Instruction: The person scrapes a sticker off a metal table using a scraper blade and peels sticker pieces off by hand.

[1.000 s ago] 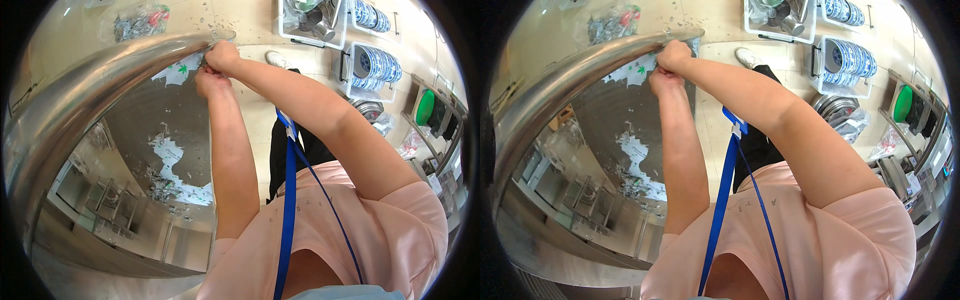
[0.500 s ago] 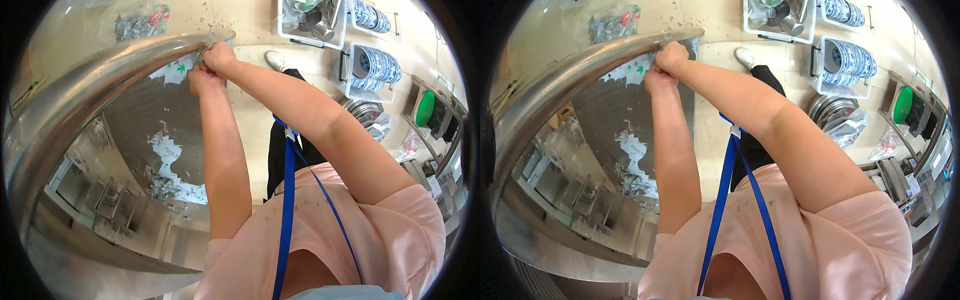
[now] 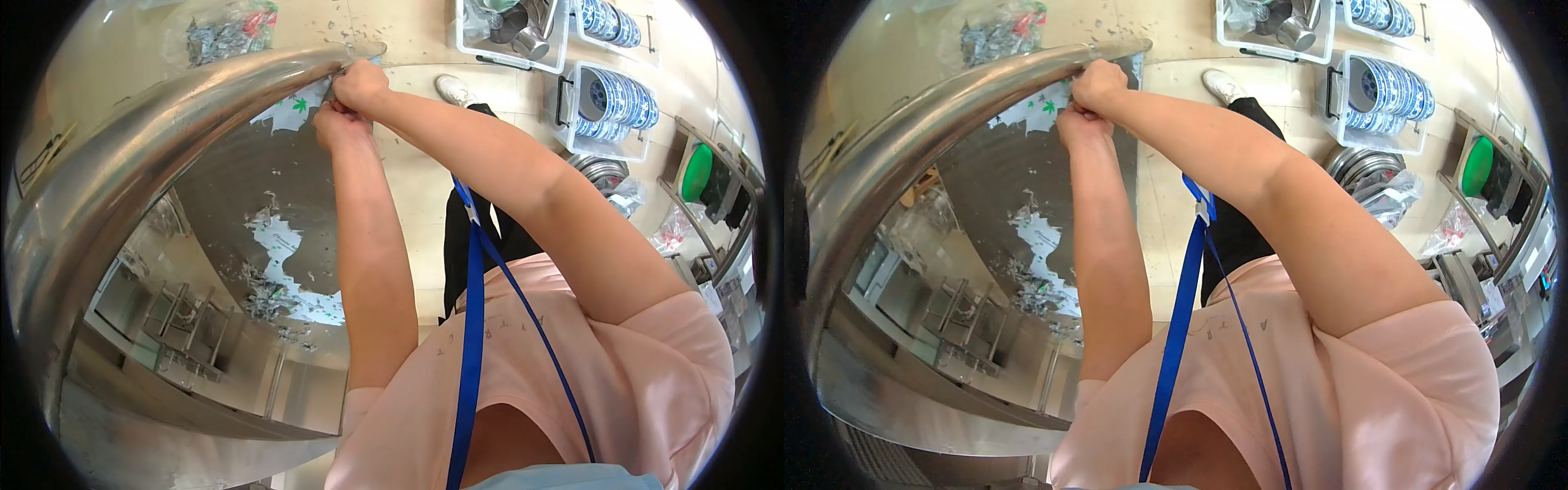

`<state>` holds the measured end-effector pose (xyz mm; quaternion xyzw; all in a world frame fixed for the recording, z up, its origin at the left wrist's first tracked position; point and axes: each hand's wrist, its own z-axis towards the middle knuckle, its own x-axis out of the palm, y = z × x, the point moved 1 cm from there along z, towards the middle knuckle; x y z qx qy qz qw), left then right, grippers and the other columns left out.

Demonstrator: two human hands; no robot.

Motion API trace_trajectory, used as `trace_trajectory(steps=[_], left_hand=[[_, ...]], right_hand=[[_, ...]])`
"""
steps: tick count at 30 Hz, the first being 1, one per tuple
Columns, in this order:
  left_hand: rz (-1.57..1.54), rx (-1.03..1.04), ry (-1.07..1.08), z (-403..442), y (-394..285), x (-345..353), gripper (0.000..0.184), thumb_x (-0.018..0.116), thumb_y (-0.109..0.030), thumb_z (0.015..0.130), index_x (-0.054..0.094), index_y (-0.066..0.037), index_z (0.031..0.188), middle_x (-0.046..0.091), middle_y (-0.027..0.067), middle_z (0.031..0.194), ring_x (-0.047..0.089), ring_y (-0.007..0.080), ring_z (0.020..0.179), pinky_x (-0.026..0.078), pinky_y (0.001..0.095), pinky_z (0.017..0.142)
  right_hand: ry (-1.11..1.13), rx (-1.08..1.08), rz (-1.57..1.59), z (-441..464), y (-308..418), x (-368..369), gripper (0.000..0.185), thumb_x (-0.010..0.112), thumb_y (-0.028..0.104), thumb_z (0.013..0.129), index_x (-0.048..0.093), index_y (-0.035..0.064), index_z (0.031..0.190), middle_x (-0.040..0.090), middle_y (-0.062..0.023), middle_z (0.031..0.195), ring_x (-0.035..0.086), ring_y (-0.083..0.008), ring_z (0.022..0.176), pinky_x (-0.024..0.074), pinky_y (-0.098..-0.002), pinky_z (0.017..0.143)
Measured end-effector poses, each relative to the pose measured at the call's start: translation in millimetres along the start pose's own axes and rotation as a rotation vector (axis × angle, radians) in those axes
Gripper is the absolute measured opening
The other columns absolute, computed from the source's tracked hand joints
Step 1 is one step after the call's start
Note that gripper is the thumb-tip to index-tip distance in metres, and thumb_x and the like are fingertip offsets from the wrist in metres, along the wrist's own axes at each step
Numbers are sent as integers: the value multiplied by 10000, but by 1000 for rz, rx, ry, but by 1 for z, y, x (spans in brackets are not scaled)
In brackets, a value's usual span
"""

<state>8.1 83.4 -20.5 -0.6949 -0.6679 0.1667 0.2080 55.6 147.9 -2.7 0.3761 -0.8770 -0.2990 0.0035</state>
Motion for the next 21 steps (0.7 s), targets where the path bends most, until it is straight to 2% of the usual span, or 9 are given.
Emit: trace_trajectory(steps=[3, 6, 9, 11, 12, 15, 18, 21], left_hand=[[72, 18, 188, 20, 0, -21, 237, 400, -151, 810, 439, -41, 603, 431, 25, 573, 381, 87, 466, 318, 201, 412], [460, 214, -4, -27, -15, -34, 232, 456, -189, 809, 507, 25, 734, 458, 36, 578, 432, 127, 491, 383, 230, 465], [869, 1003, 69, -20, -21, -39, 240, 539, -185, 772, 522, 36, 864, 504, 58, 668, 495, 181, 622, 431, 270, 548], [1123, 1274, 143, -28, -23, -19, 237, 584, -188, 737, 524, 7, 858, 500, 63, 728, 481, 183, 701, 413, 283, 614], [1245, 1411, 185, -29, -22, -9, 241, 606, -190, 720, 525, -7, 856, 498, 66, 757, 473, 184, 740, 404, 289, 647], [1505, 1649, 187, -16, -19, 3, 243, 613, -187, 705, 540, -37, 880, 506, 90, 881, 457, 207, 840, 394, 315, 673], [1530, 1586, 287, -11, -22, 6, 226, 615, -162, 688, 544, -43, 867, 529, 108, 868, 476, 303, 808, 388, 381, 693], [1404, 1365, 315, 3, -20, 3, 198, 592, -160, 711, 547, -35, 858, 537, 93, 805, 507, 267, 741, 399, 361, 659]], right_hand=[[-21, -254, 163, 25, -28, 15, 252, 480, 197, 753, 589, -18, 679, 572, -117, 598, 557, -176, 549, 460, -288, 519], [121, -248, 331, 16, -46, -10, 269, 476, 203, 783, 556, -24, 664, 522, -73, 555, 494, -132, 503, 427, -253, 461], [88, -219, 425, 8, -69, -38, 273, 486, 225, 788, 538, -8, 657, 490, -41, 546, 451, -112, 478, 403, -240, 446], [66, -174, 452, 6, -87, -56, 278, 497, 233, 773, 550, -20, 670, 525, -71, 568, 488, -121, 493, 414, -257, 452], [74, -156, 479, 6, -98, -65, 266, 498, 222, 785, 546, -23, 695, 501, -49, 563, 459, -118, 474, 402, -238, 443], [72, -108, 476, 3, -127, -98, 260, 497, 229, 788, 546, -18, 720, 495, -39, 577, 457, -108, 490, 400, -238, 447], [-22, -20, 383, -2, -165, -132, 253, 485, 229, 794, 547, -9, 734, 493, -32, 594, 453, -98, 512, 392, -225, 447], [-101, 20, 322, -4, -210, -163, 267, 467, 237, 809, 540, -9, 734, 484, -30, 591, 440, -96, 495, 381, -215, 444]])
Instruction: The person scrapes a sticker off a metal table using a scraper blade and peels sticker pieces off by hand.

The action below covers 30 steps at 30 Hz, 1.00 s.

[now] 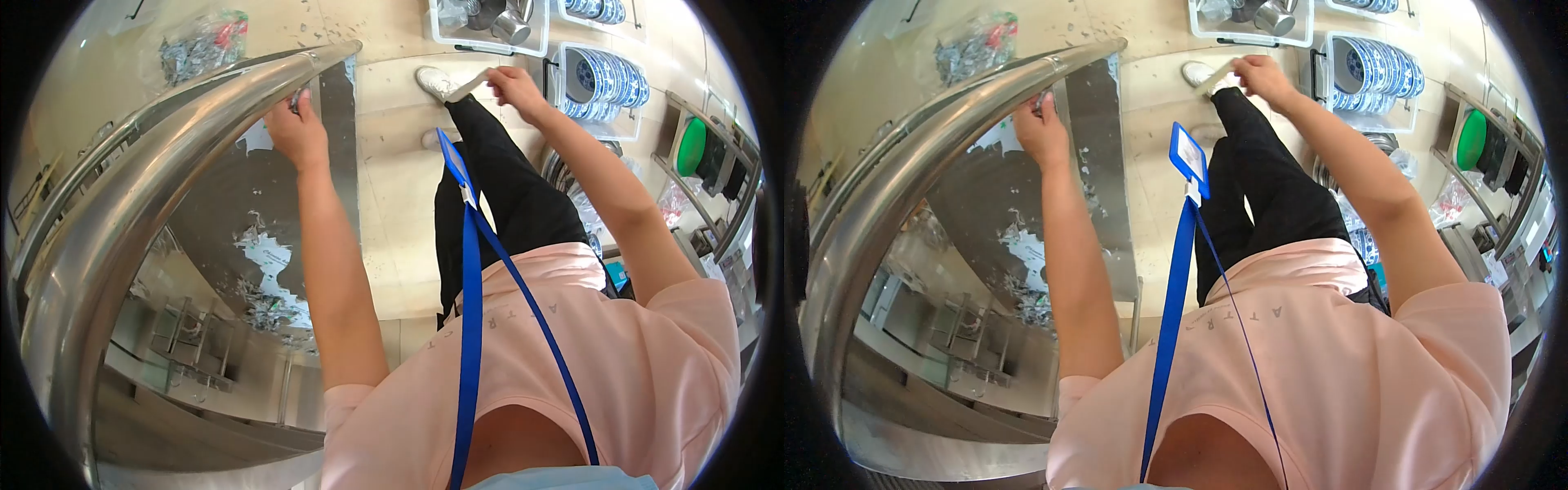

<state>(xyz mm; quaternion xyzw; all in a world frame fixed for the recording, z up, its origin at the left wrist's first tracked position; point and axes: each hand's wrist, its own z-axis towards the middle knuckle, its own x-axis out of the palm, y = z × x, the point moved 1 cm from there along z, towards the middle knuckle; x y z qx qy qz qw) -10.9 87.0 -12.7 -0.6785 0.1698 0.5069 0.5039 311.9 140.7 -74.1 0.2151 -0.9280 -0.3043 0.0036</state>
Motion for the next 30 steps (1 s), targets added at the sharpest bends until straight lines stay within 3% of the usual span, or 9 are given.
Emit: trace_trajectory(steps=[6, 12, 15, 18, 21, 27, 30], left_hand=[[128, 201, -73, 4, 1, -4, 130, 532, -103, 743, 548, -36, 853, 553, 113, 808, 524, 279, 701, 404, 358, 631], [-78, 20, -138, 1, 6, -5, 121, 498, -114, 766, 536, -24, 836, 550, 118, 809, 519, 290, 731, 400, 355, 663], [3, 143, -141, 0, 3, -7, 135, 523, -87, 747, 506, -10, 857, 545, 111, 802, 527, 270, 723, 406, 334, 659], [-73, -49, -54, -4, -11, -6, 191, 558, -64, 720, 468, 1, 876, 542, 100, 796, 535, 248, 703, 414, 316, 651], [-93, -75, -81, -4, -12, -2, 246, 569, -44, 705, 434, 7, 905, 545, 96, 798, 540, 229, 711, 416, 307, 658], [38, -92, -61, -2, -10, 2, 256, 538, -20, 717, 408, 5, 936, 544, 101, 800, 543, 225, 732, 416, 314, 679], [-103, -176, -48, -1, -17, -2, 253, 524, -8, 729, 394, 18, 945, 541, 104, 812, 539, 211, 746, 416, 302, 684]], right_hand=[[-81, 156, -12, -17, -60, -63, 273, 473, 243, 810, 521, -2, 701, 456, -17, 560, 418, -92, 465, 371, -215, 432], [-227, 300, -25, -41, -115, -108, 267, 488, 244, 795, 515, 4, 683, 453, -17, 546, 412, -93, 437, 360, -220, 406], [-255, 334, -52, -53, -141, -129, 270, 477, 239, 796, 511, 0, 676, 442, -17, 532, 395, -93, 416, 337, -224, 371], [-276, 397, -74, -66, -151, -140, 272, 472, 237, 796, 505, 0, 667, 427, -16, 526, 387, -94, 414, 325, -231, 366], [-281, 411, -57, -72, -173, -156, 271, 477, 239, 796, 504, 1, 669, 424, -15, 531, 385, -97, 416, 311, -236, 365], [-307, 436, -80, -87, -163, -151, 279, 487, 240, 787, 508, -1, 648, 433, -21, 518, 396, -100, 417, 314, -238, 366], [-325, 442, -137, -91, -159, -148, 280, 491, 240, 785, 511, 5, 634, 441, -18, 513, 402, -99, 418, 320, -237, 369]])
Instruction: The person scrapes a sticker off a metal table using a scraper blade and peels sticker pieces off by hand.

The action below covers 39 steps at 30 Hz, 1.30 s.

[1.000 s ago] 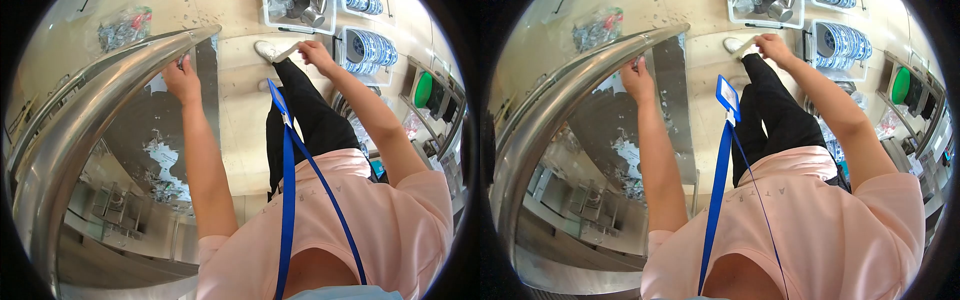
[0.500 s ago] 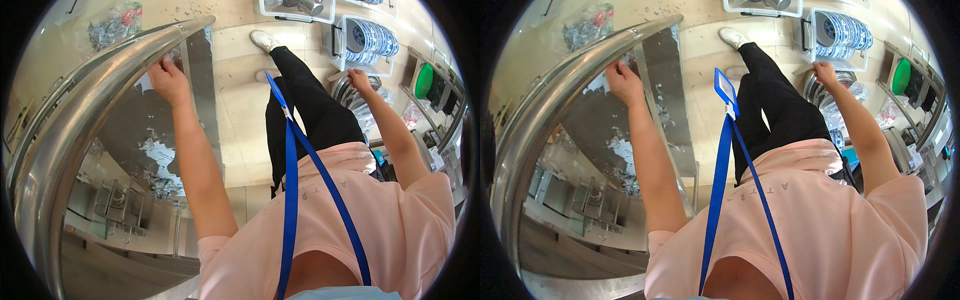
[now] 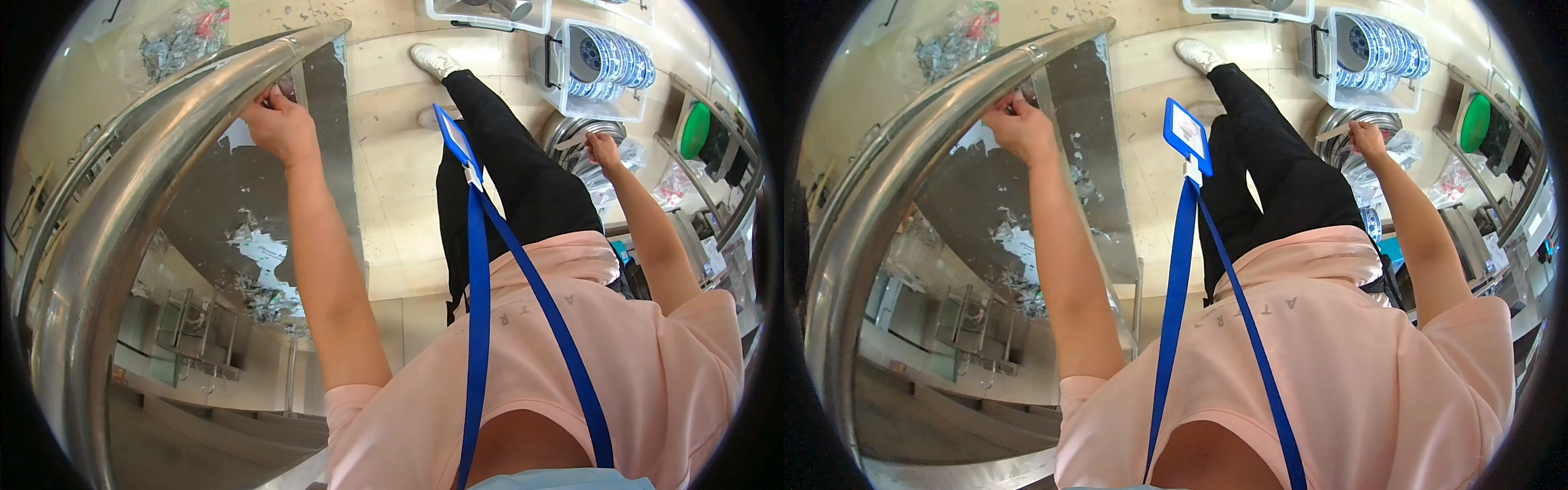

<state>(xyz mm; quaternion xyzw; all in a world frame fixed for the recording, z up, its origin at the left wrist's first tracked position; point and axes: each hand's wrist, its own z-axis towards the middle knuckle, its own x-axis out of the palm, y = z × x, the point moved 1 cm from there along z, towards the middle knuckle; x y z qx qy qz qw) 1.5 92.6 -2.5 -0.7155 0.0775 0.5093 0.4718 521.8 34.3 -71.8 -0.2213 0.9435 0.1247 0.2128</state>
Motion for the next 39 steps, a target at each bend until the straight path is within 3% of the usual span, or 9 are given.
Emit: trace_trajectory(steps=[9, 12, 15, 18, 24, 33, 36, 39], left_hand=[[-356, -97, -172, 2, 13, 2, 266, 508, -14, 760, 345, 45, 963, 509, 140, 887, 513, 196, 821, 412, 270, 709], [-344, -63, -157, 3, 11, 1, 289, 511, -8, 759, 334, 46, 980, 513, 133, 890, 517, 184, 820, 412, 271, 715], [-5, 31, 57, -1, 2, -1, 311, 503, -2, 763, 318, 49, 1008, 525, 117, 870, 526, 162, 794, 417, 265, 702], [-101, -120, 130, 5, -4, -2, 345, 508, 1, 760, 302, 49, 1033, 536, 98, 837, 531, 144, 751, 423, 251, 670], [-282, -62, -25, 7, 11, 1, 329, 506, 19, 754, 303, 50, 1010, 532, 103, 825, 522, 145, 728, 416, 228, 636], [-550, -91, -232, 6, 19, 9, 314, 520, 0, 753, 307, 34, 981, 497, 116, 911, 499, 171, 812, 408, 258, 703], [-540, -163, -179, 7, 23, -4, 385, 560, -45, 742, 302, 29, 1017, 488, 118, 907, 496, 178, 812, 410, 268, 709], [30, 282, 44, -2, 10, -9, 417, 598, -93, 725, 332, 27, 1023, 487, 110, 871, 502, 174, 785, 417, 272, 679]], right_hand=[[30, 0, -21, 4, -9, -4, 272, 494, 245, 786, 525, 15, 644, 446, -9, 523, 407, -94, 424, 339, -232, 377], [16, 14, -30, 5, -12, -4, 267, 494, 246, 786, 523, 17, 650, 445, -9, 527, 405, -93, 425, 341, -230, 378], [42, -1, -50, 9, -17, -4, 265, 494, 248, 787, 524, 18, 659, 447, -10, 531, 404, -93, 428, 342, -227, 380], [44, 15, -44, 9, -16, -2, 265, 494, 251, 786, 527, 18, 665, 450, -11, 535, 409, -95, 432, 344, -228, 382], [14, 24, -90, 7, -11, -2, 275, 483, 278, 786, 525, 31, 672, 445, -8, 532, 412, -92, 440, 356, -234, 393], [56, 40, -60, 15, -24, -17, 280, 485, 282, 784, 522, 28, 672, 433, -2, 523, 419, -92, 441, 370, -233, 397], [45, 77, -63, 11, -20, -13, 276, 488, 278, 785, 523, 27, 675, 439, -8, 529, 425, -94, 445, 369, -231, 394], [62, 77, -50, 12, -13, -6, 272, 489, 276, 787, 527, 28, 682, 448, -11, 539, 430, -98, 450, 372, -232, 396]])
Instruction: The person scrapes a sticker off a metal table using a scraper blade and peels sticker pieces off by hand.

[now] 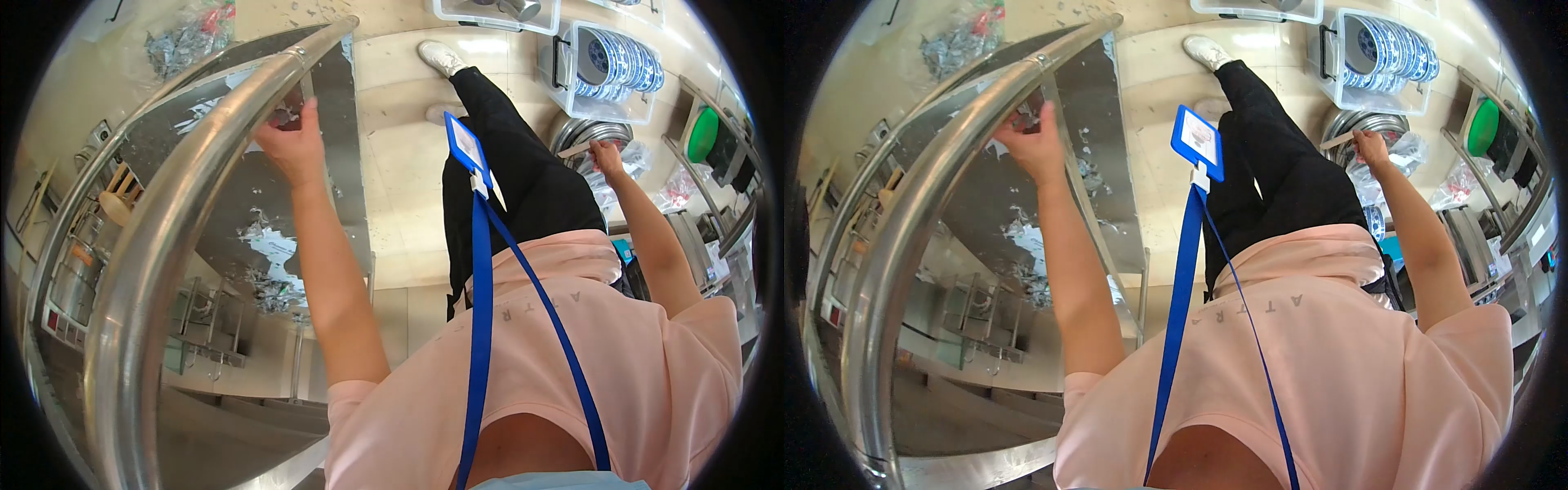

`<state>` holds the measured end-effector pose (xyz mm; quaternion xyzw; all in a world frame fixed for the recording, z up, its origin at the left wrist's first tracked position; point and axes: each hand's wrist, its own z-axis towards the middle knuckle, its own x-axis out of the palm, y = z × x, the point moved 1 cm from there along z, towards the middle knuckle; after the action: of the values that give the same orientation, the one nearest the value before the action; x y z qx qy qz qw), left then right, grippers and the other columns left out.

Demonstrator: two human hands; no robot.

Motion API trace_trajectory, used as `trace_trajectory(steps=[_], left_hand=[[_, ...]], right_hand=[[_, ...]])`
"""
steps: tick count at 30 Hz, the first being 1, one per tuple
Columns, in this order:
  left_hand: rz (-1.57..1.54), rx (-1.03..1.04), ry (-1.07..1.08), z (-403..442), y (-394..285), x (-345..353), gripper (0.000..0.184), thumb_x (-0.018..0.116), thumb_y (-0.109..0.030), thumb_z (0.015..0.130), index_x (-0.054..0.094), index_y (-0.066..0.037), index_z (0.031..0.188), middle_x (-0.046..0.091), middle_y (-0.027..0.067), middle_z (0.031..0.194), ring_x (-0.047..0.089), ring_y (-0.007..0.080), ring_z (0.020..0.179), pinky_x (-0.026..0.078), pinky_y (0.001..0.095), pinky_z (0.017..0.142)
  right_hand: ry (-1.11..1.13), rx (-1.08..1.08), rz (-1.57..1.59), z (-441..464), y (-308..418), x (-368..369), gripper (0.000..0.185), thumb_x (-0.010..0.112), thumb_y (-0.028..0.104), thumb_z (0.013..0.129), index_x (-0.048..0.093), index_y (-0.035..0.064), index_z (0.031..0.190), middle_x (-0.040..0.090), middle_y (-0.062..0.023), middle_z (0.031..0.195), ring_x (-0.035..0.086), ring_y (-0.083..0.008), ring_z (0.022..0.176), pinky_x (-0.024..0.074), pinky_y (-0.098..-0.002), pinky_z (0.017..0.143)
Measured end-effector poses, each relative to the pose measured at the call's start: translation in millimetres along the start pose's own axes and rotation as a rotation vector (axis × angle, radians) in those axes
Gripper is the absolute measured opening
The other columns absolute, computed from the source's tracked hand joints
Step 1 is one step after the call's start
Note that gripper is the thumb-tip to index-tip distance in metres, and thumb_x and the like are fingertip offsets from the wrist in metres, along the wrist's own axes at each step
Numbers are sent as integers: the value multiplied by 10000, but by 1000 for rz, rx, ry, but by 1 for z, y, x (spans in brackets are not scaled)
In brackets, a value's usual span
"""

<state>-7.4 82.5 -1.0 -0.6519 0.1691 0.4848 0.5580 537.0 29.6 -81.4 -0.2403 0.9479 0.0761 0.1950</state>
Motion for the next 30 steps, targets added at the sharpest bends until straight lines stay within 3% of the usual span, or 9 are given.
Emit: trace_trajectory(steps=[3, 7, 10, 13, 14, 17, 21, 27, 30], left_hand=[[-28, -320, 51, 5, 7, 3, 410, 618, -112, 710, 365, 28, 1002, 482, 100, 852, 509, 175, 749, 425, 288, 648], [236, 10, -21, 8, 22, 8, 224, 592, -125, 736, 489, 30, 862, 542, 86, 768, 527, 178, 648, 426, 281, 597], [141, 21, -110, 9, 31, 12, 173, 575, -135, 754, 522, 26, 790, 569, 92, 766, 544, 179, 633, 426, 272, 571], [25, -80, -55, 9, 34, 10, 193, 582, -104, 746, 493, 39, 839, 572, 111, 798, 556, 182, 650, 434, 275, 565], [-89, -123, -67, 9, 34, 10, 273, 569, -44, 739, 417, 65, 939, 560, 141, 826, 552, 185, 680, 438, 264, 591], [-255, -179, -122, 9, 15, 7, 372, 535, 21, 735, 310, 82, 1025, 542, 164, 845, 541, 187, 704, 437, 255, 621], [-577, -127, -302, 8, 22, 14, 364, 506, 47, 737, 281, 66, 1023, 511, 135, 845, 512, 179, 776, 415, 249, 699], [-635, -161, -296, 6, 24, 12, 324, 516, 21, 742, 304, 44, 986, 479, 116, 841, 484, 158, 754, 401, 241, 695], [-405, -135, -152, 5, 26, 8, 371, 563, -44, 732, 314, 44, 992, 472, 125, 866, 487, 178, 768, 401, 268, 694]], right_hand=[[17, -20, -35, -7, 25, 3, 269, 489, 273, 789, 531, 26, 690, 458, -13, 550, 435, -99, 456, 375, -231, 391], [37, -67, -93, 2, 47, -2, 277, 486, 277, 788, 531, 21, 692, 462, -17, 552, 443, -98, 462, 378, -230, 386], [55, -77, -91, 12, 52, -10, 273, 484, 275, 781, 528, 26, 678, 464, -17, 553, 447, -93, 465, 386, -226, 391], [10, -56, -126, 9, 53, -14, 270, 488, 281, 778, 521, 39, 663, 459, -12, 550, 440, -93, 461, 378, -228, 393], [12, -55, -120, 9, 49, -16, 269, 489, 284, 779, 522, 43, 664, 458, -9, 551, 439, -93, 460, 378, -227, 395], [7, -19, -124, 10, 29, -17, 270, 489, 292, 781, 527, 47, 675, 457, -5, 552, 438, -92, 462, 381, -226, 401], [1, -2, -112, 9, 7, -7, 288, 489, 299, 780, 526, 32, 681, 455, -8, 546, 434, -92, 451, 382, -225, 397], [6, -4, -7, -7, -23, 13, 291, 476, 280, 786, 519, 14, 677, 437, -13, 526, 404, -96, 414, 357, -229, 380], [9, 36, 11, -13, -43, 24, 281, 466, 273, 795, 514, 25, 673, 432, -8, 523, 395, -90, 411, 348, -221, 384]])
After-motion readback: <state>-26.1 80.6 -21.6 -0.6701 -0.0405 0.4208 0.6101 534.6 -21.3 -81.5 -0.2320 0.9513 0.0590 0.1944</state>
